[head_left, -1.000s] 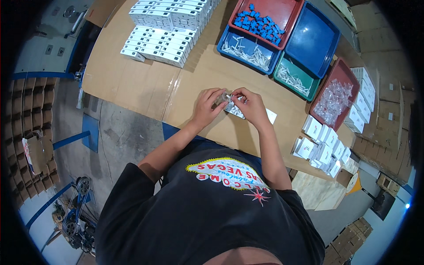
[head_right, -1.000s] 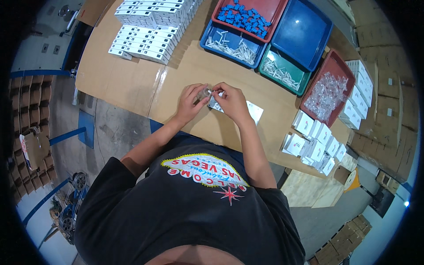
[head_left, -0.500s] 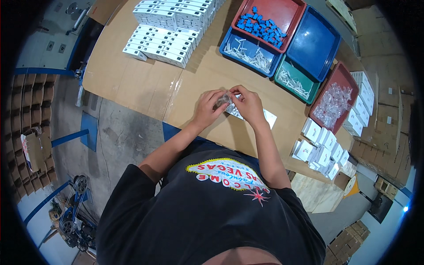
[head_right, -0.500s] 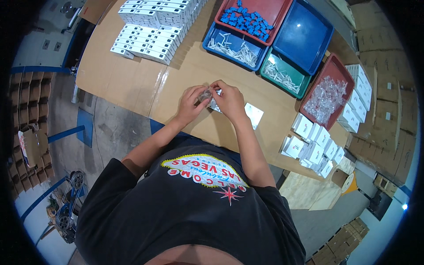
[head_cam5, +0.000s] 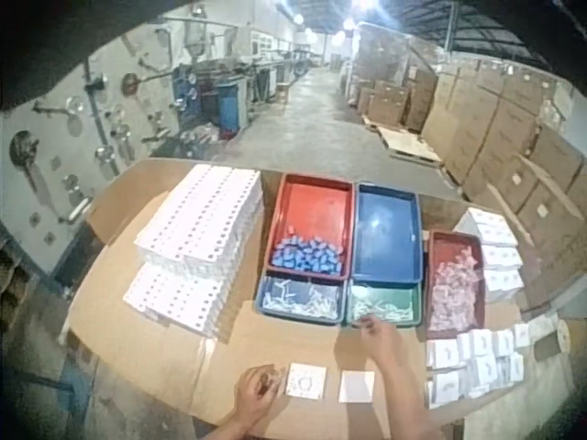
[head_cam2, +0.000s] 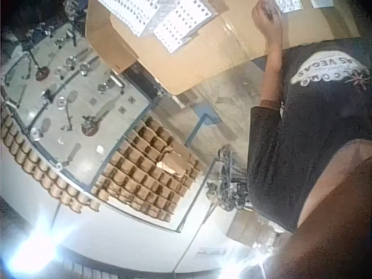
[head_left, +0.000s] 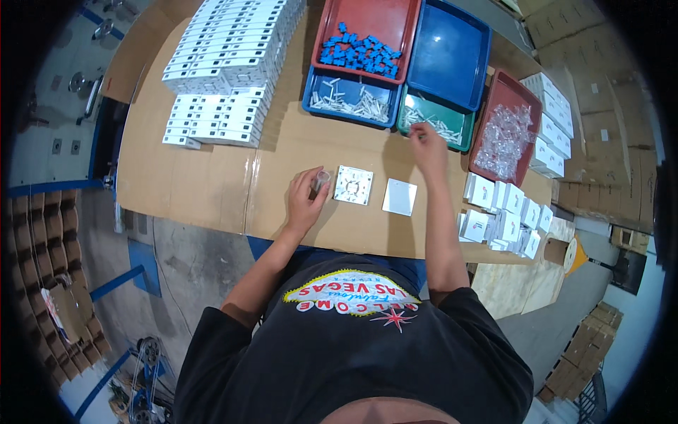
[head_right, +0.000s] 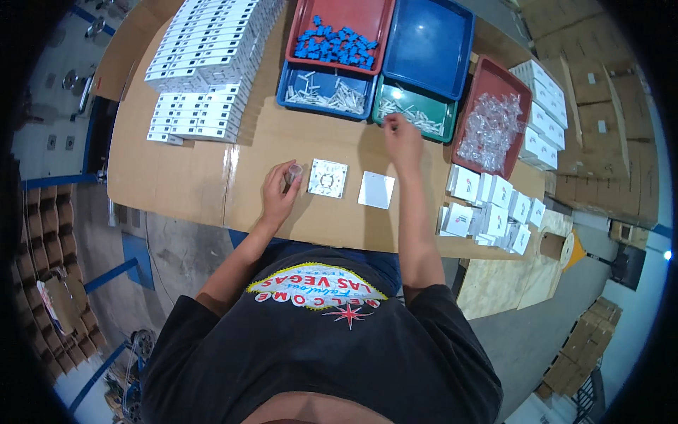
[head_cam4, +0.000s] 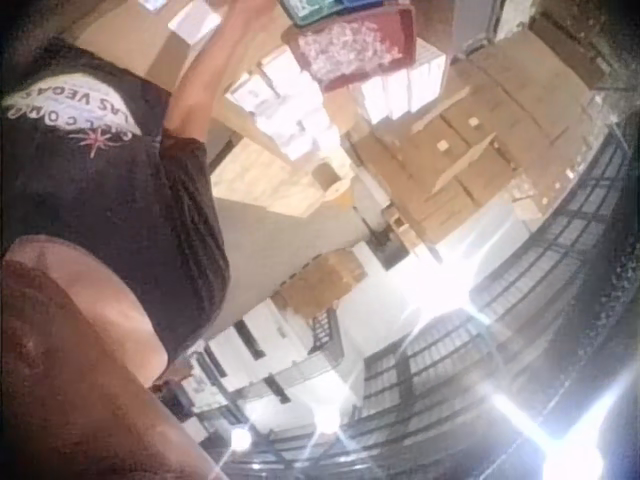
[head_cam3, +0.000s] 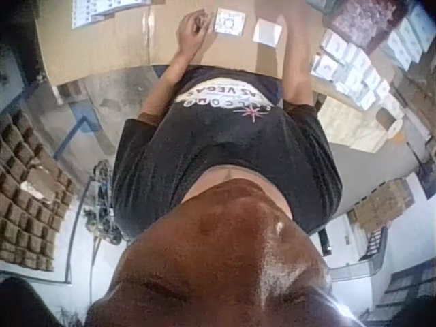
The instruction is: Assembling small cardboard boxes and placing items inside them at a workbench.
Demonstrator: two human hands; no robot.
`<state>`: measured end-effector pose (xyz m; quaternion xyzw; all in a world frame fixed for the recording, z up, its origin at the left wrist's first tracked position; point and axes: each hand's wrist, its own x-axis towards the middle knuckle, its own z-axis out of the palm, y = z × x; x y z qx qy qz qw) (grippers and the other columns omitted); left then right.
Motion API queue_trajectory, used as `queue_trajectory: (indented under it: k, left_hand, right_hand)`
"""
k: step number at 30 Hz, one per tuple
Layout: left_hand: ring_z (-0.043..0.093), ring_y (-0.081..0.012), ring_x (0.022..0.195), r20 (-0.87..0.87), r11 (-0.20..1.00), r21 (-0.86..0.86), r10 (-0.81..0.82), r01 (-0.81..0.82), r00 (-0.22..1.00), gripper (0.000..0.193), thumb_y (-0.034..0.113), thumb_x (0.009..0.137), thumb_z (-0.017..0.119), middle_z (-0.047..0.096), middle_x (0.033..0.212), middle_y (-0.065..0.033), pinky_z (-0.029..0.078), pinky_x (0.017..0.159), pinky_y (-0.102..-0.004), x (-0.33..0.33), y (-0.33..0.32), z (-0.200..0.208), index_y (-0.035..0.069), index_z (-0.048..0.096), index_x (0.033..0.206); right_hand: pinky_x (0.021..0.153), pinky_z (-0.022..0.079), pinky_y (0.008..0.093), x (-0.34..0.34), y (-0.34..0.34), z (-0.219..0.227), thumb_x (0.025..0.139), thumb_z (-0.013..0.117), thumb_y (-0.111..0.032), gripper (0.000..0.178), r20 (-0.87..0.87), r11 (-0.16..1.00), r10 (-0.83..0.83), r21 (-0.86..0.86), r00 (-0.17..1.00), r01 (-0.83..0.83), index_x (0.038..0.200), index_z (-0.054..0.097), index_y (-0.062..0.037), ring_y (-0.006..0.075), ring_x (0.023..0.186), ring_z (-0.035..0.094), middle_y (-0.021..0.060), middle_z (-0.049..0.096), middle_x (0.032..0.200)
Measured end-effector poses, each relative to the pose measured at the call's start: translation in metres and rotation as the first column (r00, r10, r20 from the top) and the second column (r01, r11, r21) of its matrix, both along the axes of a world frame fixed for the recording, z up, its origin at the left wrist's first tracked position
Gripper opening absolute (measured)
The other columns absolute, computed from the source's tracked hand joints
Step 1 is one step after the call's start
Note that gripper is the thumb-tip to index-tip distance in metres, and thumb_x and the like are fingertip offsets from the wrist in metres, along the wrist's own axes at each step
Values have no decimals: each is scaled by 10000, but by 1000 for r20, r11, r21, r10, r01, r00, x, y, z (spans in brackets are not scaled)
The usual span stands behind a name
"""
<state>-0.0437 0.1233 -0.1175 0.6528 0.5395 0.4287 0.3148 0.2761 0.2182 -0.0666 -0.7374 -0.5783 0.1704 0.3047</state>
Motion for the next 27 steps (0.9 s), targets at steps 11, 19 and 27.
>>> queue_trajectory:
  k: [11, 19, 27]
  left_hand:
    - [663, -327, 1070, -46, 1000, 2, 6, -6, 999, 359, 192, 940, 764, 715, 1179, -141, 503, 949, -422, 2, 2, 2, 46, 691, 1260]
    - [663, -321, 1092, -64, 1000, 15, 7, -6, 998, 372, 188, 931, 774, 718, 1183, -130, 493, 966, -418, 3, 0, 3, 50, 688, 1266]
    - [666, -313, 1106, -102, 998, 58, 12, -6, 995, 405, 207, 899, 798, 720, 1202, -120, 485, 972, -427, -2, 2, -1, 57, 689, 1258]
  right_hand:
    - [834, 577, 494, 45, 54, -21, 902, 739, -228, 146, 311, 989, -18, -132, 950, 62, 940, 793, -98, 375, 993, 726, 160, 739, 1050]
    - [825, 578, 499, 46, 51, -18, 886, 743, -225, 156, 256, 976, -90, -168, 962, 136, 955, 786, -92, 384, 968, 734, 165, 761, 1027]
    - [668, 526, 306, 29, 0, 9, 928, 736, -129, 139, -182, 1000, 30, 7, 983, -30, 1020, 753, -26, 146, 723, 672, 82, 767, 907]
